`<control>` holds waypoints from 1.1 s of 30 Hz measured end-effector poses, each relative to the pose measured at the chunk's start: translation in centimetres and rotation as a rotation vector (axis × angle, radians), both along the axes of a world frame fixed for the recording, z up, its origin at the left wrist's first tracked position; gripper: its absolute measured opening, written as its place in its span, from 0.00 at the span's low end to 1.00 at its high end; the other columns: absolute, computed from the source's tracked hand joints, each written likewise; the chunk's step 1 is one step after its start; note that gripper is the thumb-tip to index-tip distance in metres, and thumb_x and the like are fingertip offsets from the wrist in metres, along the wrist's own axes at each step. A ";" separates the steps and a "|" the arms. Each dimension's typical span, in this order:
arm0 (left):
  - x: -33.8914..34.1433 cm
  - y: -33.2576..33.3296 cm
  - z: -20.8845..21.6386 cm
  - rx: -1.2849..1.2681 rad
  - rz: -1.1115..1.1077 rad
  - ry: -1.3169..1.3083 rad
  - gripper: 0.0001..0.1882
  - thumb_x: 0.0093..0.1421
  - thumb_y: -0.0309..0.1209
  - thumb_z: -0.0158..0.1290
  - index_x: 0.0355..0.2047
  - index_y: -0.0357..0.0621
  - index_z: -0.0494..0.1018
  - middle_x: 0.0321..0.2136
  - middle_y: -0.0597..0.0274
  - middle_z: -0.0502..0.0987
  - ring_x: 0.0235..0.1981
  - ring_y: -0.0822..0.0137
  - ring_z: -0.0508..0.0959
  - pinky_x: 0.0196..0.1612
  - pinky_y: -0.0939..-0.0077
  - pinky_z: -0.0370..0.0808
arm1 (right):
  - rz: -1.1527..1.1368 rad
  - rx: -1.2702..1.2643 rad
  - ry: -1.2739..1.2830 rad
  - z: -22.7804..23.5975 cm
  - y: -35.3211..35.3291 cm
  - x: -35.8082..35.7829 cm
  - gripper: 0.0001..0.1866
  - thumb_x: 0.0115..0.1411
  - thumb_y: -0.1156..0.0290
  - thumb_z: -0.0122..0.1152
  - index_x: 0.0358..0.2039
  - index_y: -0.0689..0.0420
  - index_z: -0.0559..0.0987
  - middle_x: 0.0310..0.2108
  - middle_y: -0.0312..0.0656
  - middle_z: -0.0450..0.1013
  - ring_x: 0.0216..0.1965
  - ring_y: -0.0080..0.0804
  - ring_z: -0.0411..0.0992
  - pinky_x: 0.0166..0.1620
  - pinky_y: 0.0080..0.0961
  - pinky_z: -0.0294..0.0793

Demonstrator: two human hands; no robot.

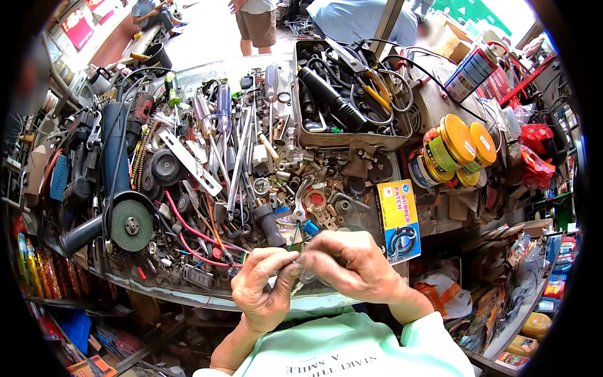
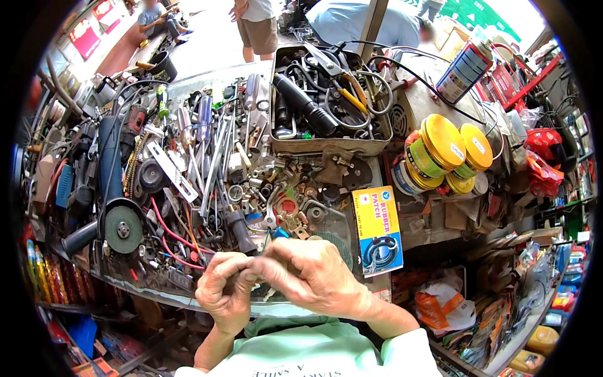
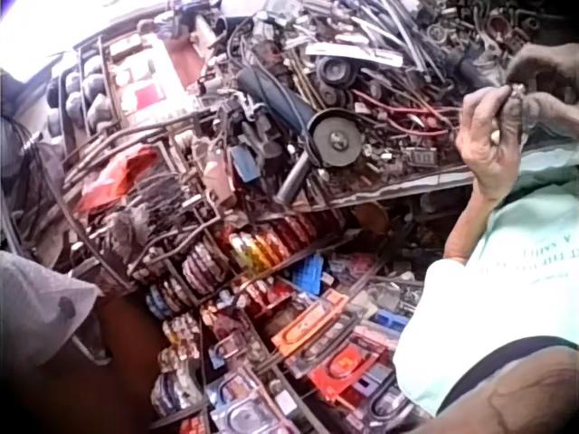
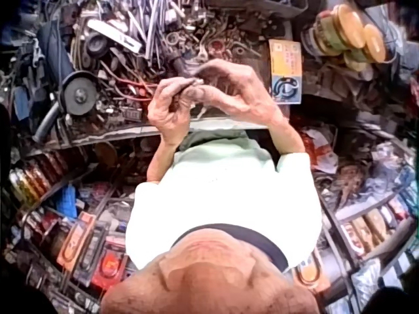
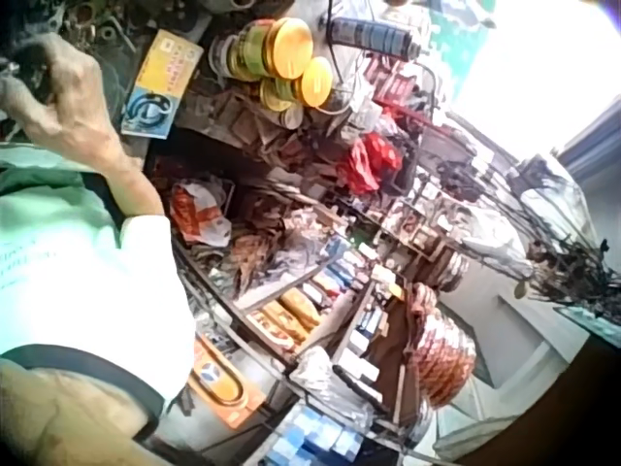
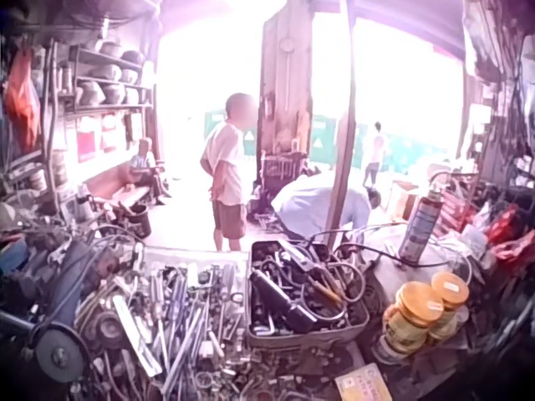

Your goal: The person assembles small electrical components on a cluttered workbench. They connect wires to a small cylindrical part, then attach a metal fitting to the assembly. The person continues to manipulate the wires and components, occasionally picking up and examining other small parts from the table.

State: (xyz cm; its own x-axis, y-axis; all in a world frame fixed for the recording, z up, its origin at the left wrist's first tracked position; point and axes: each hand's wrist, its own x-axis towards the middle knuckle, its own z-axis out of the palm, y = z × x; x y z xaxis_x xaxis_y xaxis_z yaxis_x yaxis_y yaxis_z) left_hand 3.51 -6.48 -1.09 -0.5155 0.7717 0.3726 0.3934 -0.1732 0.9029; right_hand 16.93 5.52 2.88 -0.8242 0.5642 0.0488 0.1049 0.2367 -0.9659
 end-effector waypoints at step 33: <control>1.5 -2.2 -0.4 0.063 -0.017 -0.140 0.13 0.50 0.20 0.66 0.37 0.38 0.80 0.30 0.55 0.79 0.28 0.65 0.79 0.31 0.74 0.77 | -0.212 -0.112 -0.001 -0.6 -4.1 0.1 0.16 0.66 0.67 0.59 0.24 0.64 0.74 0.14 0.35 0.65 0.18 0.15 0.58 0.20 0.20 0.60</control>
